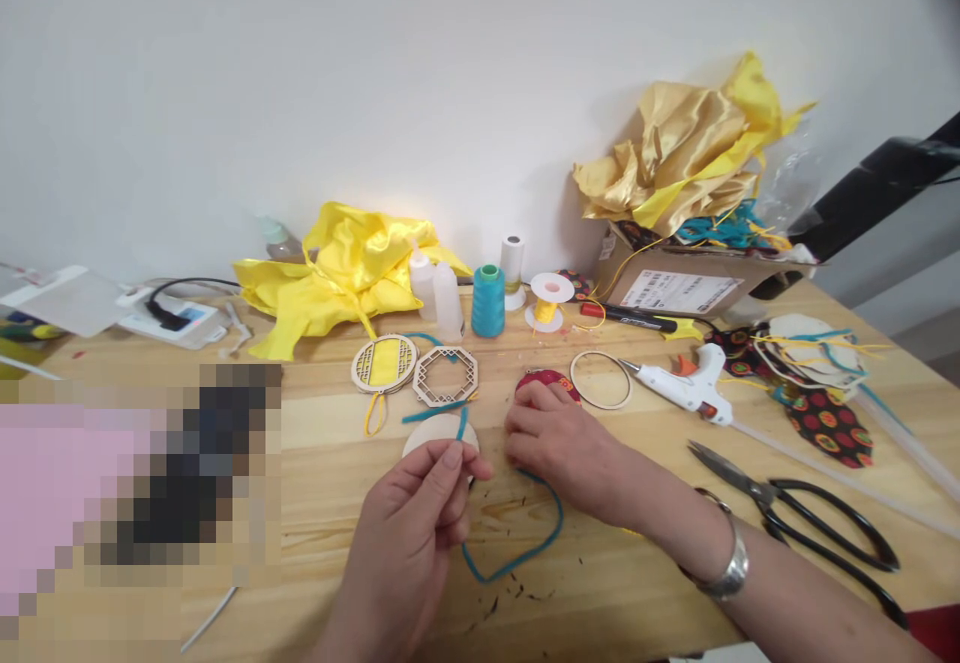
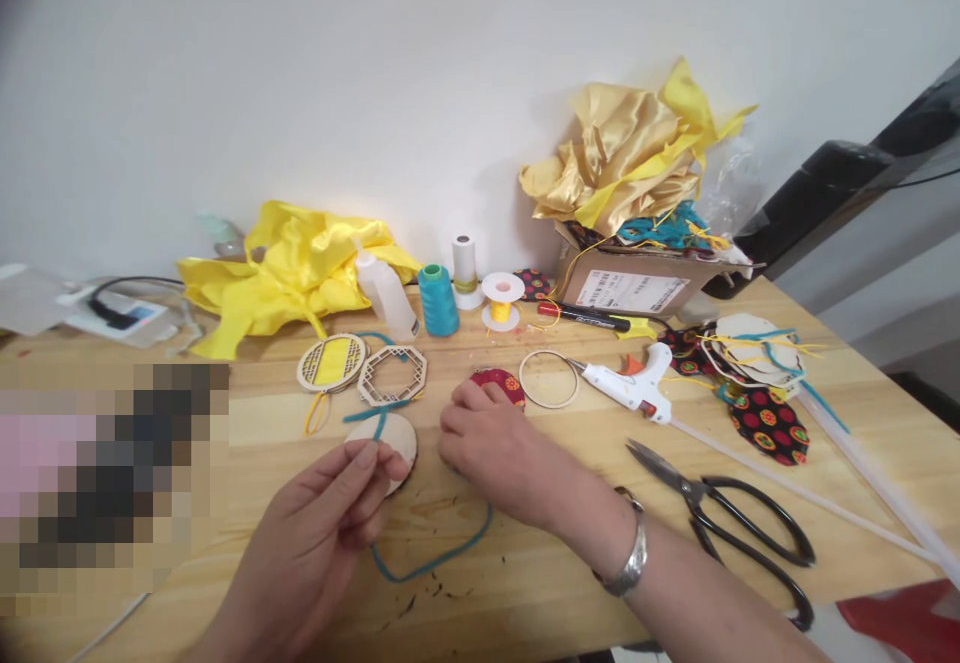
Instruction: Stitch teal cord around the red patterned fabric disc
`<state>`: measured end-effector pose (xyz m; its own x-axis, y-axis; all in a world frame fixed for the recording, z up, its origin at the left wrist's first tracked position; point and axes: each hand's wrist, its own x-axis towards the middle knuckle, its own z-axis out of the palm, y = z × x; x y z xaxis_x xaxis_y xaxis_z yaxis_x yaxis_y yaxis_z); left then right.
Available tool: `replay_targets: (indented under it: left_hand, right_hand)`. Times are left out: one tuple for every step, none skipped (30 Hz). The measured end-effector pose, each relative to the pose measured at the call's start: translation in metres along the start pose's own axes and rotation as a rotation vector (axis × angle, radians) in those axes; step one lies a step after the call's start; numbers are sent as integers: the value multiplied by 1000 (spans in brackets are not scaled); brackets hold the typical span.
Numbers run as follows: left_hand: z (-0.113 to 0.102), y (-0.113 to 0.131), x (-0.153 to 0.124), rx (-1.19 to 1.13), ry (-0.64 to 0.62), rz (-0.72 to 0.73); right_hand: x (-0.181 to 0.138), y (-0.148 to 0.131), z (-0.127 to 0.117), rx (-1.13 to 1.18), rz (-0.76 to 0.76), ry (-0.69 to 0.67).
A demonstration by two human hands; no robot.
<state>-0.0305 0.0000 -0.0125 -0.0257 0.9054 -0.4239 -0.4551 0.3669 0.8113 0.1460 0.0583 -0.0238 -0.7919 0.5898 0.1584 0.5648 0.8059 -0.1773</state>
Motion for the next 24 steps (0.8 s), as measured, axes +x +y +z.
replay_targets:
  left_hand:
    - [0,0,0,-3,0,4]
    - [1,1,0,-7,-1,7]
    - [1,1,0,-11,-1,9]
    - [1,1,1,-14,0,11]
    - [1,2,1,-17,0,12]
    - [2,2,1,-17,1,12]
    - [2,2,1,-17,5,13]
    - [2,2,2,-17,10,14]
    - [3,2,2,-15,15,14]
    - [3,3,3,-12,18,14]
    - [5,3,4,-7,21,13]
    - [6,4,5,-1,22,12]
    - [8,5,6,4,21,13]
    - [10,5,8,8,20,13]
    - [13,6,9,6,15,13]
    - [16,6,11,0,9,8]
    - [18,7,13,-9,2,-2]
    - [21,6,14,-22,-6,-16]
    - [23,6,15,-35,-15,-30]
    - [24,5,16,-52,-27,-44]
    - [26,4,17,-72,-39,-56]
    - [26,3,18,-96,-49,-65]
    - [27,2,18,-121,-62,-73]
    - [27,1,19,-147,-73,-81]
  right_hand:
    - [0,-1,0,-2,-1,-16]
    - [1,-2,-1,7,6,-27]
    - [1,-3,-1,29,22,-28]
    - [1,-3,-1,67,46,-15]
    - [1,-4,-1,123,82,11]
    - [2,-4,-2,194,136,50]
    - [2,-5,-3,276,200,102]
    - [3,-5,-4,359,270,154]
    - [4,-6,-6,438,341,202]
    - [5,-7,-9,512,415,244]
    - [6,-9,-11,579,488,279]
    - [7,-11,-13,640,551,302]
    - [9,-13,-15,695,607,312]
    - [10,-16,-16,739,653,325]
    - [11,-19,-17,763,687,348]
    - [13,-22,-17,756,701,378]
    - [14,-26,-16,718,698,422]
    - [14,-29,-14,651,679,474]
    - [14,-33,-11,564,646,524]
    - [14,-35,-7,469,601,564]
    - [13,-38,-3,377,549,589]
    - [12,-40,1,293,494,600]
    - [10,-41,6,221,441,597]
    - [8,-43,10,163,391,578]
